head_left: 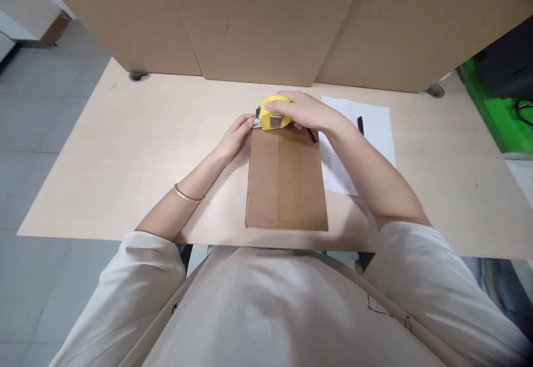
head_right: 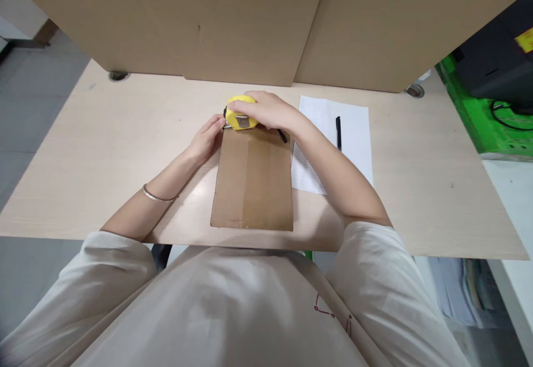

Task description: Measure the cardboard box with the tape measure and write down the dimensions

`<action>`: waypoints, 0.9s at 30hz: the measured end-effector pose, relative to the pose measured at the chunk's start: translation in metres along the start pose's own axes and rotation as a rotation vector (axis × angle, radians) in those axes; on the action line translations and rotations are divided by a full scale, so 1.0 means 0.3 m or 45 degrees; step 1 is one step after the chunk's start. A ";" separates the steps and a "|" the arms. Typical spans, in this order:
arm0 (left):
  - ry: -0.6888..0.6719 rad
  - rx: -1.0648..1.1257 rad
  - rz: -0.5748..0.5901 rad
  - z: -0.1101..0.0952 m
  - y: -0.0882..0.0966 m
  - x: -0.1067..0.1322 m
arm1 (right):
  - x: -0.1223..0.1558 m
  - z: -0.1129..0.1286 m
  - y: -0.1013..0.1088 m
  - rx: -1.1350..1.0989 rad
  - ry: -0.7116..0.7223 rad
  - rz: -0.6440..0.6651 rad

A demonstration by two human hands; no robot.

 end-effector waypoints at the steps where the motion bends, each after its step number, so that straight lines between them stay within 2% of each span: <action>1: 0.002 -0.009 0.028 -0.002 0.000 0.001 | 0.014 -0.002 0.012 0.004 0.002 0.000; 6: 0.000 -0.009 0.098 -0.011 0.000 0.010 | 0.144 -0.071 0.125 -0.048 -0.031 -0.076; 10: 0.012 0.037 0.108 -0.008 -0.007 0.018 | 0.276 -0.187 0.228 -0.110 -0.091 -0.146; 13: 0.033 0.036 0.081 -0.002 -0.004 0.016 | 0.331 -0.283 0.273 -0.189 -0.138 -0.212; 17: 0.037 -0.025 0.054 -0.004 0.006 0.009 | 0.324 -0.362 0.255 -0.258 -0.232 -0.225; 21: 0.043 -0.028 0.039 -0.004 0.008 0.011 | 0.294 -0.361 0.224 -0.249 -0.208 -0.213; 27: 0.040 -0.020 -0.001 -0.003 0.006 0.016 | 0.285 -0.359 0.215 -0.247 -0.127 -0.190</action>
Point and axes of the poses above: each hand's wrist, its own x-axis away from the middle knuckle, its own y-axis out of the back of the hand, z = x × y, the point moved 8 cm from there along -x, towards the middle knuckle, and after that the axes turned 15 degrees about z, right-handed, at the moved point
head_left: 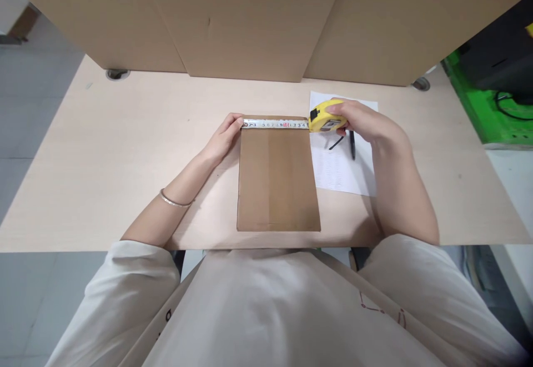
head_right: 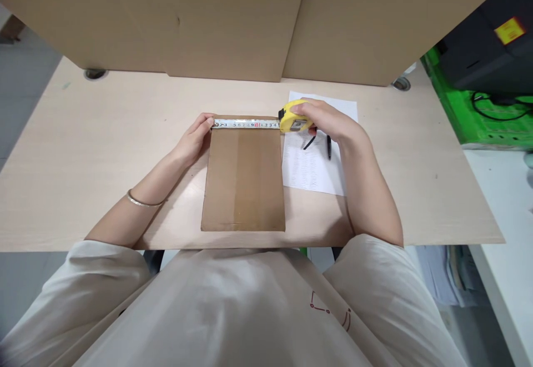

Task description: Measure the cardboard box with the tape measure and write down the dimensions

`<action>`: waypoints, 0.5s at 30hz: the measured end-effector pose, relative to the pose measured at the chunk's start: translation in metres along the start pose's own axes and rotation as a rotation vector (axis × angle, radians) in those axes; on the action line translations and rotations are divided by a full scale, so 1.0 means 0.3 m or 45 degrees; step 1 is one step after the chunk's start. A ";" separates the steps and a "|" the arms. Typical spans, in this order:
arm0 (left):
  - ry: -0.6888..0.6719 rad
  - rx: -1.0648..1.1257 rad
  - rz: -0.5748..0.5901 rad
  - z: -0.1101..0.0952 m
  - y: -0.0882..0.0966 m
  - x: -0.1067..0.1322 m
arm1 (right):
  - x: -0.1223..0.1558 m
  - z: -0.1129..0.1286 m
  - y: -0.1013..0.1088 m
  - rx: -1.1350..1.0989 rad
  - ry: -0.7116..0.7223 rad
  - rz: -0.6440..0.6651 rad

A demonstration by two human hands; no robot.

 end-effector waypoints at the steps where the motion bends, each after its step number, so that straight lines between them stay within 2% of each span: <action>1: 0.000 0.001 -0.001 0.000 0.001 -0.001 | 0.003 0.000 0.002 0.002 -0.002 -0.007; 4: 0.029 0.028 0.001 0.008 0.008 -0.006 | 0.023 0.028 0.008 0.045 -0.004 -0.062; 8: 0.081 0.050 0.024 0.015 0.017 -0.003 | 0.043 0.139 -0.024 0.086 0.093 -0.094; 12: 0.072 0.014 0.061 0.006 0.008 0.005 | -0.025 0.258 -0.144 0.172 0.173 -0.004; 15: 0.034 0.005 0.038 -0.003 -0.001 -0.005 | -0.109 0.311 -0.254 0.216 0.176 0.085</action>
Point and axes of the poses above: each hand's wrist, its own x-axis away from the middle knuckle, its own y-axis out of the back of the hand, z = x × y, the point moved 8 cm from there along -x, towards the middle knuckle, and after that the axes turned 15 degrees about z, right-handed, at the moved point
